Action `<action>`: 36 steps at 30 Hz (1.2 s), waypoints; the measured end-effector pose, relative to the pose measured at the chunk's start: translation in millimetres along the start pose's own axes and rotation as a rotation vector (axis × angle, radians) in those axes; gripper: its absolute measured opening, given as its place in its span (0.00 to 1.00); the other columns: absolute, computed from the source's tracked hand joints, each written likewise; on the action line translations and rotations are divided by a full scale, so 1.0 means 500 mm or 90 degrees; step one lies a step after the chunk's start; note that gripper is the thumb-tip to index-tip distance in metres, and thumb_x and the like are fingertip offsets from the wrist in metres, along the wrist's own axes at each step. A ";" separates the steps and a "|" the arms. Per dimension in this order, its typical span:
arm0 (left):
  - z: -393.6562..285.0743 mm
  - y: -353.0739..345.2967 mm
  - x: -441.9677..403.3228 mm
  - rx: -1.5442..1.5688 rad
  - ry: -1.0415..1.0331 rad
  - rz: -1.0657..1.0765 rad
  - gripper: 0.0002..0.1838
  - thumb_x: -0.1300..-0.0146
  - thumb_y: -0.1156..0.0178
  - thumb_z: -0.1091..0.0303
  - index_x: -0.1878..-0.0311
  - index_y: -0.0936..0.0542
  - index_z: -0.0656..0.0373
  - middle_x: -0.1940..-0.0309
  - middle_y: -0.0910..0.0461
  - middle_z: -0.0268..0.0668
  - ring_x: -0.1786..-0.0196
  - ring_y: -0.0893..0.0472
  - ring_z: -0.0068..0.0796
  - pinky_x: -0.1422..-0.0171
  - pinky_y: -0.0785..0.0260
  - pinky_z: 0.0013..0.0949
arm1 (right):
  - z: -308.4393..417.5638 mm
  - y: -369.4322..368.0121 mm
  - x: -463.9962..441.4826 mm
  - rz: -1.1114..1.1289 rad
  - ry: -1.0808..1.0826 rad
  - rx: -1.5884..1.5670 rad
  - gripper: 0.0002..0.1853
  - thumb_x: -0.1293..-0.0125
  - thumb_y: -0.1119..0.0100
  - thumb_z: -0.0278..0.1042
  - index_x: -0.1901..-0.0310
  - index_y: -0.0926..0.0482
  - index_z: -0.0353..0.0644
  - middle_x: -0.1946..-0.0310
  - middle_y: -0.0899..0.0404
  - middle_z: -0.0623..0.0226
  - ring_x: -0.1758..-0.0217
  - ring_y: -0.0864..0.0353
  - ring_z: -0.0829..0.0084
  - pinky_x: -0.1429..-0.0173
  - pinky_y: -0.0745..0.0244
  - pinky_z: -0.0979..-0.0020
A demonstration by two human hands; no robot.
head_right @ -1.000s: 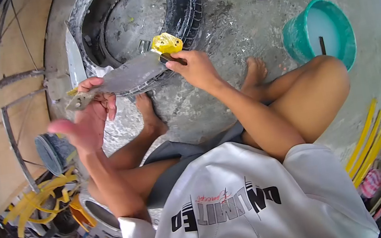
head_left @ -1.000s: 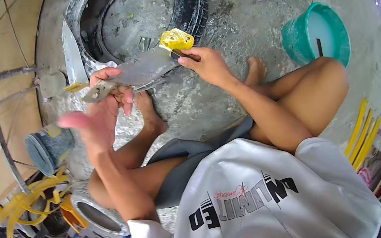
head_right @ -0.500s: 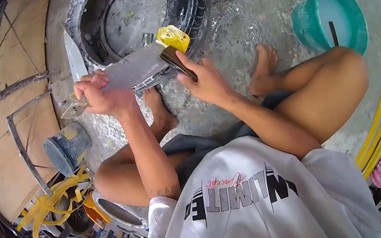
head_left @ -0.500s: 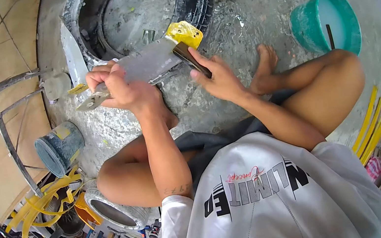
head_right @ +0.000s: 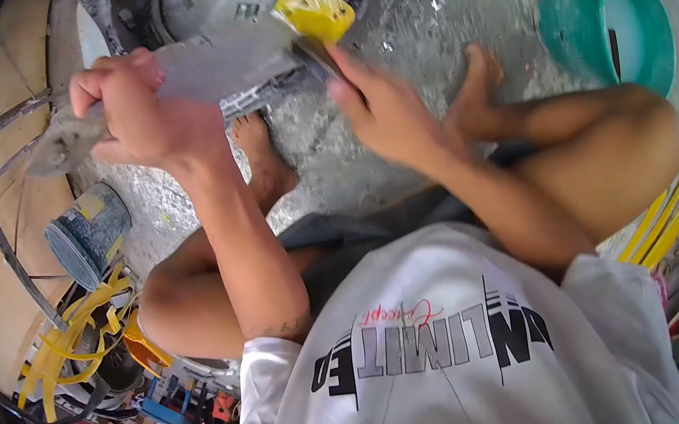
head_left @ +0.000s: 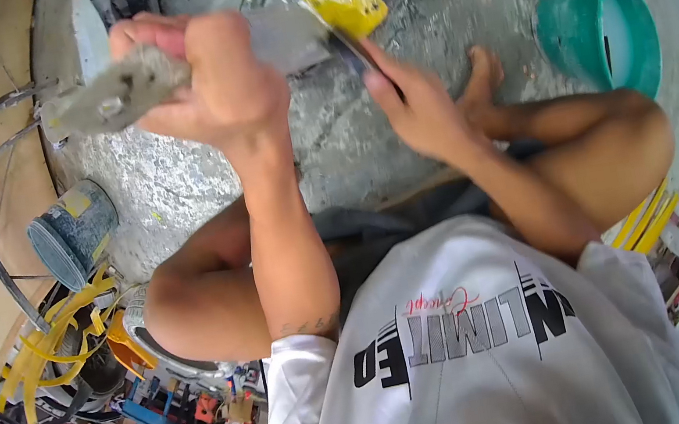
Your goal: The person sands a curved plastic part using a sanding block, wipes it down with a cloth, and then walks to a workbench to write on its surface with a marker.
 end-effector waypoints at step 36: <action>0.014 0.084 0.033 0.082 0.054 -0.081 0.12 0.50 0.51 0.77 0.82 0.42 0.53 0.83 0.39 0.32 0.77 0.38 0.26 0.62 0.34 0.35 | -0.042 0.059 0.037 0.180 -0.416 -0.618 0.31 0.22 0.54 0.63 0.41 0.26 0.38 0.56 0.15 0.55 0.62 0.13 0.68 0.65 0.18 0.68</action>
Point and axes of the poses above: each hand's wrist, its own x-axis away from the middle knuckle, its own y-axis out of the back of the hand, z = x × y, the point moved 8 cm from there along -x, towards the middle knuckle
